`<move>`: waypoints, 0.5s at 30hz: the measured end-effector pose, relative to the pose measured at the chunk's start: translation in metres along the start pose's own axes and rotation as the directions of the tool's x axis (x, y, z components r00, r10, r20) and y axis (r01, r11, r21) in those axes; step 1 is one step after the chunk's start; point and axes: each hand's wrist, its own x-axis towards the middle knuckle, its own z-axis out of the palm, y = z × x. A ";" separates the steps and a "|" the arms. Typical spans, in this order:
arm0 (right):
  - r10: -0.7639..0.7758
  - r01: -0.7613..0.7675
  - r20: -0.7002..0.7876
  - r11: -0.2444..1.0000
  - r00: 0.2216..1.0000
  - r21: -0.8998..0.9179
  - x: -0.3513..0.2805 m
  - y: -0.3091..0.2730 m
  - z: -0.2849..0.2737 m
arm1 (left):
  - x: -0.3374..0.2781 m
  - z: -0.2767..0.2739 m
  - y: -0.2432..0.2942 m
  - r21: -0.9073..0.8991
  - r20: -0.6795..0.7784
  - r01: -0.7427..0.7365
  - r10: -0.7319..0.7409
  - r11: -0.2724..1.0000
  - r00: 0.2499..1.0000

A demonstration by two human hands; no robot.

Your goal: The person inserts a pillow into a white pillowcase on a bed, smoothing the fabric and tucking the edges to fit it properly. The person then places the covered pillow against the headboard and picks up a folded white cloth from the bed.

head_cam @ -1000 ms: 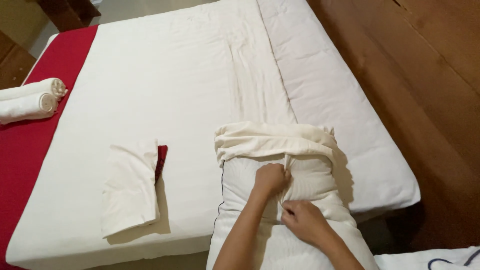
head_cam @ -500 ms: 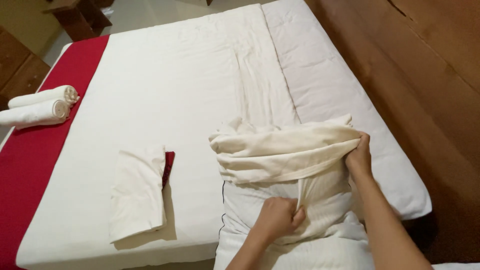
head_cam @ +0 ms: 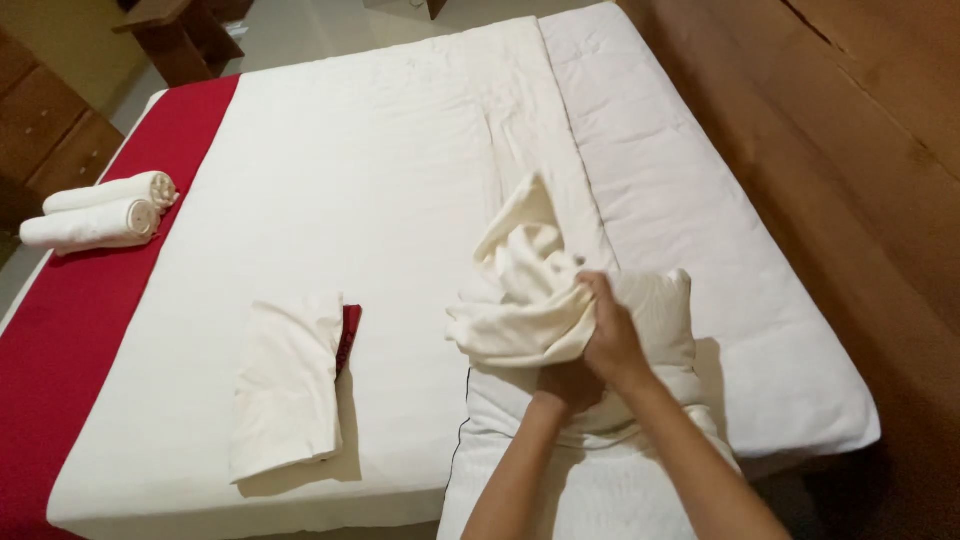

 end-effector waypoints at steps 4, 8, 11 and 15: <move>-0.056 0.086 0.390 0.995 0.919 -0.059 -0.044 0.033 0.048 | 0.008 -0.004 0.007 -0.429 -0.106 0.024 -0.076 0.903 0.991; -0.049 0.094 0.093 0.808 0.994 -0.581 -0.062 0.020 0.066 | 0.002 -0.010 -0.006 -0.775 -0.155 0.004 -0.196 0.632 0.968; 0.041 -0.071 0.078 0.893 0.996 0.444 -0.041 0.031 0.054 | -0.003 -0.020 -0.018 -0.936 -0.168 -0.058 -0.295 0.347 0.941; 0.195 -0.086 -0.118 0.793 0.974 0.603 -0.034 0.072 0.029 | -0.010 -0.033 -0.029 -0.981 -0.126 -0.177 -0.417 -0.085 0.900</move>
